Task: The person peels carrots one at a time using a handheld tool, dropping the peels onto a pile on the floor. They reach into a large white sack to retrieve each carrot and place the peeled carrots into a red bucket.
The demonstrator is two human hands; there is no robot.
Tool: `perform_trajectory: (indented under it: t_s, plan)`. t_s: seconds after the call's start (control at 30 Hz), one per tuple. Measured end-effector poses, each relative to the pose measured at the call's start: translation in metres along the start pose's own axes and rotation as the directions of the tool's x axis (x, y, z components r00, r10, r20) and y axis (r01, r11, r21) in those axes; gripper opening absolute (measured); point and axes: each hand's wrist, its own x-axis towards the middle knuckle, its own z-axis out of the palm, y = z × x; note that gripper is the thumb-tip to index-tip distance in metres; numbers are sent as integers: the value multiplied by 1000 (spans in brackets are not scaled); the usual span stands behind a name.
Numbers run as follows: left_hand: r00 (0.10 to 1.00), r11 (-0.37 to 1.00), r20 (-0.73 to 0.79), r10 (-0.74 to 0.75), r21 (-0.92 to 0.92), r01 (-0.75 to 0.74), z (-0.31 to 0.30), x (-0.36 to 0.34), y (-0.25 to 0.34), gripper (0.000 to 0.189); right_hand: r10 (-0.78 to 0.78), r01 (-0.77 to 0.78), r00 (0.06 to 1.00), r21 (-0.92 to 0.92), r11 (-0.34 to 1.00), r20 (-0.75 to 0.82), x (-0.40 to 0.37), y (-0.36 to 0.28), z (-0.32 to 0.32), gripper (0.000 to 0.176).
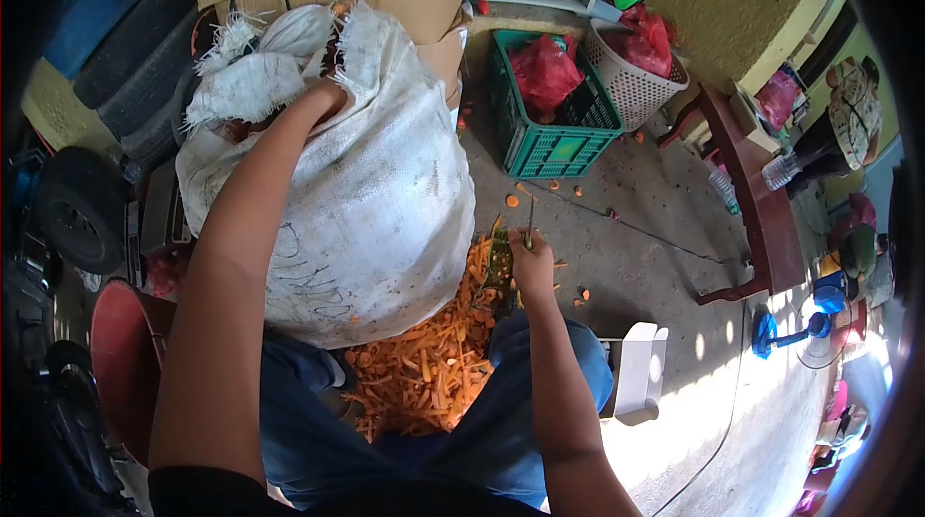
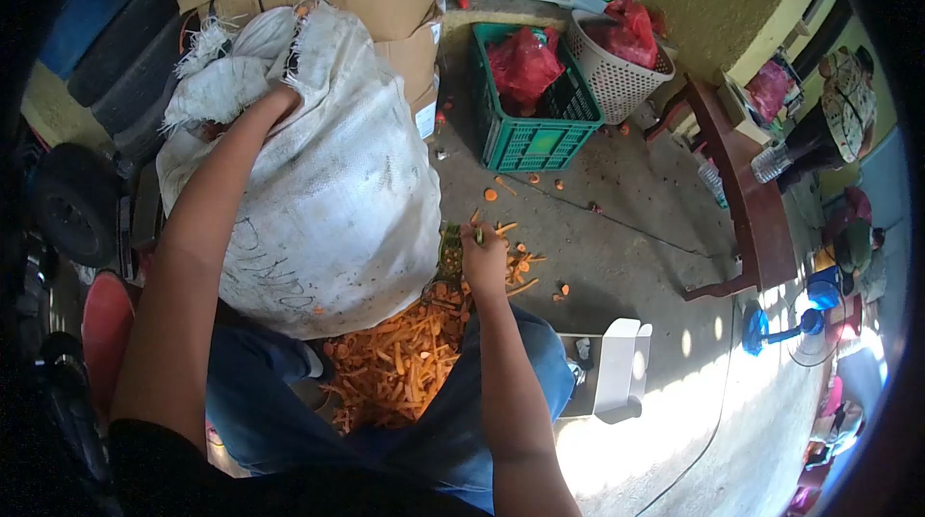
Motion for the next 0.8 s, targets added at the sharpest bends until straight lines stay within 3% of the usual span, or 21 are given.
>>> perform_trajectory:
  t_s: [0.07,0.1,0.13,0.23,0.3,0.33,0.37,0.43,0.47,0.53,0.57,0.6,0.63,0.7,0.77,0.8]
  plan:
    - [998,998,-58,29,66,-26,0,-11,6,41,38,-39,999,16,999,29,-1,2,5,25]
    - [994,998,-97,44,54,-39,0,-14,7,41,-34,34,999,0,999,-10,2,8,8,25]
    - [988,998,-144,63,20,-61,-1,-17,8,41,-107,107,993,-18,994,-48,4,11,11,24]
    - [937,962,-337,88,-216,-168,-13,-31,11,42,-95,98,995,61,993,-40,4,9,9,28]
    - [887,830,-460,43,-477,-288,-31,-43,16,43,-55,56,998,36,998,-27,6,13,9,28]
    - [886,700,-450,-112,-668,-251,-52,-75,43,45,-63,63,998,19,998,-23,5,11,9,28]
    - [836,522,-536,-117,-749,-408,-64,-75,42,43,-72,72,997,2,997,-18,4,10,7,29]
    - [868,96,-450,-208,-893,-440,-100,-117,66,40,-68,68,997,18,997,-20,4,10,7,29]
    - [861,105,-462,-215,-887,-450,-115,-133,69,40,-58,59,998,29,998,-29,4,10,8,29]
    - [965,-145,-236,-111,-957,-251,-138,-167,65,39,-20,19,1000,82,996,10,2,7,9,28]
    - [961,-136,-249,-122,-955,-265,-139,-186,61,39,-29,27,999,88,996,26,4,12,11,28]
    - [999,-310,-41,11,-950,-35,-134,-210,59,41,-55,52,998,93,994,32,8,20,16,28]
    - [973,-440,148,179,-872,214,-125,-233,57,43,-78,75,996,97,993,35,6,24,22,28]
    - [952,-482,269,147,-821,306,-93,-278,53,43,-56,45,996,136,990,74,-11,7,21,27]
    - [922,-396,387,-6,-848,353,-55,-316,49,37,13,-78,979,318,945,202,-24,-3,21,18]
    - [888,-409,460,15,-807,425,-30,-327,40,33,70,-123,981,302,945,182,-24,2,24,18]
